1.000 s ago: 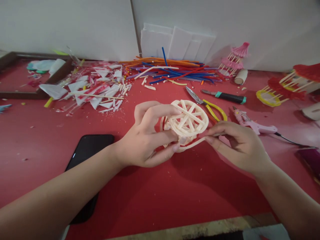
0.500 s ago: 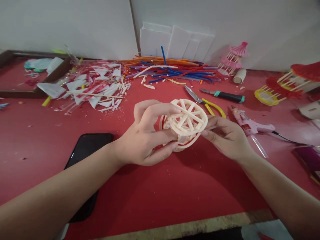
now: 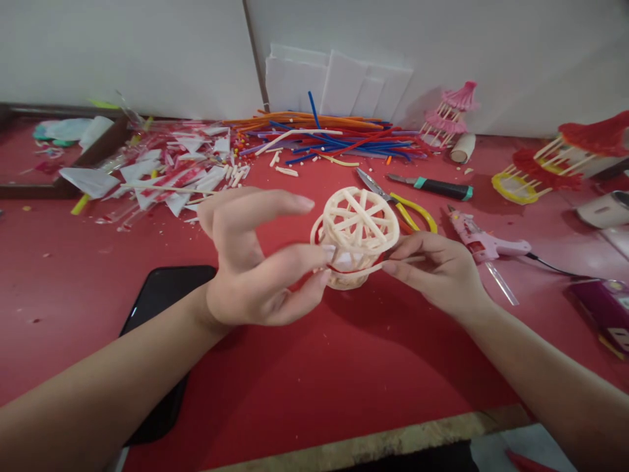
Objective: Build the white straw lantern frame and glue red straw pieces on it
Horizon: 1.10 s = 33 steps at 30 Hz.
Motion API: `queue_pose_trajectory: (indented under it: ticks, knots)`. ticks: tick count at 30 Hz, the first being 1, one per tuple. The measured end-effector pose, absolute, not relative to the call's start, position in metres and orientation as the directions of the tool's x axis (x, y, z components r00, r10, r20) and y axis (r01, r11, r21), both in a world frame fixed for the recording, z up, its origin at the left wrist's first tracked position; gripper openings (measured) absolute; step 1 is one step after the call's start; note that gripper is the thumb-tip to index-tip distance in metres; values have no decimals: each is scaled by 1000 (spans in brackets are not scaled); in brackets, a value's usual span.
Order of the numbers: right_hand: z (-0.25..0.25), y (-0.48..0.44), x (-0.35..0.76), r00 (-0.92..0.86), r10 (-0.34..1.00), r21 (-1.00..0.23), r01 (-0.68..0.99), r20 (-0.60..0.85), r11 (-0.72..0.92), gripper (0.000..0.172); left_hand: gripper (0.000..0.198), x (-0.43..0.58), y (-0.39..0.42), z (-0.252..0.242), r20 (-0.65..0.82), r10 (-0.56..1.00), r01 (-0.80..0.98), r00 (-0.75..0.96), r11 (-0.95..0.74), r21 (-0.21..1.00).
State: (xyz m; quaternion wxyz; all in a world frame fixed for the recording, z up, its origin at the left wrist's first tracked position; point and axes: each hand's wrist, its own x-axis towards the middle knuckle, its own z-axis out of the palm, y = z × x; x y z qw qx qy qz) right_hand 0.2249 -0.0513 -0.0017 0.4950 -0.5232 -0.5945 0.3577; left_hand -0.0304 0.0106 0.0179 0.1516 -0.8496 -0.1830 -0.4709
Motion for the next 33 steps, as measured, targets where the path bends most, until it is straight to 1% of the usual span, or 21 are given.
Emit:
queue_pose_trajectory:
  ticks: [2,3,5,8,9,13,18,22,28,30,33]
  knots:
    - [-2,-53,224,26,976,-940,277,216,201,17,15,-29,8,19,859,87,430,505,-888,-163]
    - [-2,-54,224,14,976,-939,277,218,206,16,15,-28,7,19,852,72,428,518,-884,-186]
    - [-2,-55,224,-8,975,-936,277,222,216,16,17,-27,6,18,826,94,443,556,-874,-199]
    - [-2,-56,223,-27,973,-927,297,231,228,14,12,-26,5,15,782,165,468,601,-866,-176]
    - [-2,-56,222,-31,971,-922,307,238,236,14,11,-26,5,15,774,168,462,611,-870,-176]
    - [2,-59,219,-54,960,-903,329,274,277,11,11,-26,4,15,749,133,418,649,-885,-206]
    - [6,-61,214,-72,955,-889,349,289,295,10,7,-25,1,14,727,187,435,661,-885,-168]
    - [6,-62,213,-49,948,-873,379,313,308,9,6,-24,2,14,735,163,412,658,-895,-170]
    - [5,-63,213,-41,951,-859,420,306,294,7,9,-24,4,15,727,144,397,671,-898,-189]
    - [5,-63,213,-34,952,-868,402,304,291,9,8,-24,4,14,734,147,398,663,-899,-180]
    - [4,-62,213,-26,952,-880,375,306,293,16,8,-24,3,13,726,177,419,665,-893,-165]
